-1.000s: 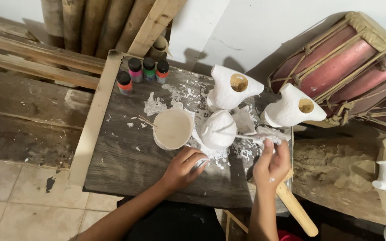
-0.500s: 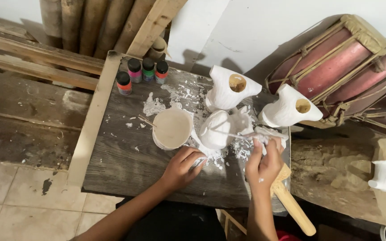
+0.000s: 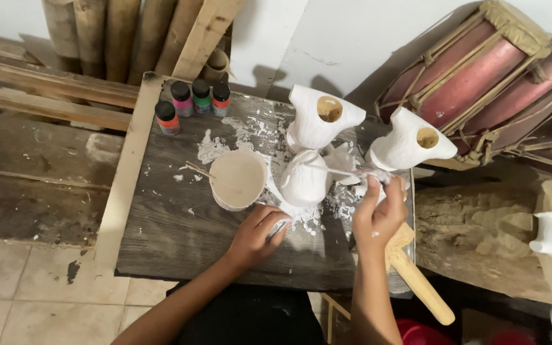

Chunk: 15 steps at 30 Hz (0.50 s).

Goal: Cleaning and smoothing plaster molds using a scraping tool and hands

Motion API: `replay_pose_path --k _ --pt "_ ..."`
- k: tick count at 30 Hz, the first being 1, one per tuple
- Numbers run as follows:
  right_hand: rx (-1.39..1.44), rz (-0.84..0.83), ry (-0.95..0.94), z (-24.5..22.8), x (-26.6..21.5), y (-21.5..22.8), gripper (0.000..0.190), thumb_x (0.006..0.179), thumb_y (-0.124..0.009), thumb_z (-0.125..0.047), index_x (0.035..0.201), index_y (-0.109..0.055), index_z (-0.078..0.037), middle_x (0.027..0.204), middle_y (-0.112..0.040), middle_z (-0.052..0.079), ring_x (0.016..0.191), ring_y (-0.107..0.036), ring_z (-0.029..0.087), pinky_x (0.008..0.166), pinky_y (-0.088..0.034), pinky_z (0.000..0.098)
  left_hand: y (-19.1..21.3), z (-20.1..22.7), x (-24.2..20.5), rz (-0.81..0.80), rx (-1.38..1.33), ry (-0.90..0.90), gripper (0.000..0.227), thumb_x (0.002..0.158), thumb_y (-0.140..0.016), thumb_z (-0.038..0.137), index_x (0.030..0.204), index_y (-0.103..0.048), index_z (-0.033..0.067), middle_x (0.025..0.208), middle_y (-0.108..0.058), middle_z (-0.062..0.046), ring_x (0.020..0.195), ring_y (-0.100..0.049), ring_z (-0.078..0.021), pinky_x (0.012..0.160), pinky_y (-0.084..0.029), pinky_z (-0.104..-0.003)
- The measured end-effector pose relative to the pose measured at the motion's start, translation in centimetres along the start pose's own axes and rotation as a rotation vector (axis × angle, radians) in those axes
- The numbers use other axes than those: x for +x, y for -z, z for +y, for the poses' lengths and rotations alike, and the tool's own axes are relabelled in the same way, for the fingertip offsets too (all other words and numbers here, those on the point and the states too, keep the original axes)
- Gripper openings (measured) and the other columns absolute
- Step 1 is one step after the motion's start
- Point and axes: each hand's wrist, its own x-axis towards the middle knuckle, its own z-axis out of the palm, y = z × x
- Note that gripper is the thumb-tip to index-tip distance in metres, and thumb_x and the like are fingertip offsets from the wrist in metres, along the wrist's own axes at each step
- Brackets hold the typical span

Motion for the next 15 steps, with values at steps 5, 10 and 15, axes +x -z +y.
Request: replay_pose_path --k 5,10,15 --pt "-0.096 -0.053 0.081 -2.7 0.8 -0.4 0.015 0.105 -0.06 -0.003 0.09 -0.06 -0.001 0.081 -0.052 0.01 0.078 -0.055 0.027 0.09 -0.04 0.0354 -0.1 -0.3 -0.2 0.003 0.037 -0.012 0.009 0.095 -0.068 0.012 0.102 -0.072 0.0072 0.092 -0.068 -0.008 0.082 -0.069 -0.0293 0.077 -0.058 -0.038" --pt "-0.116 -0.105 0.074 -4.3 -0.6 1.0 0.014 0.102 -0.063 -0.005 0.089 -0.065 -0.003 0.081 -0.057 0.008 0.082 -0.059 0.028 0.093 -0.04 0.0361 0.2 0.0 0.5 0.0 0.041 -0.021 0.009 0.096 -0.067 0.013 0.101 -0.072 0.0067 0.09 -0.067 -0.009 0.082 -0.07 -0.0305 0.076 -0.058 -0.04" --pt "-0.105 -0.087 0.072 -0.1 -2.1 2.1 0.01 0.1 -0.063 -0.004 0.091 -0.066 -0.003 0.085 -0.064 0.01 0.087 -0.06 0.031 0.093 -0.038 0.0384 -0.2 -0.2 -0.1 0.011 0.037 -0.011 0.011 0.098 -0.066 0.015 0.102 -0.072 0.0065 0.091 -0.067 -0.009 0.083 -0.069 -0.0294 0.079 -0.058 -0.039"
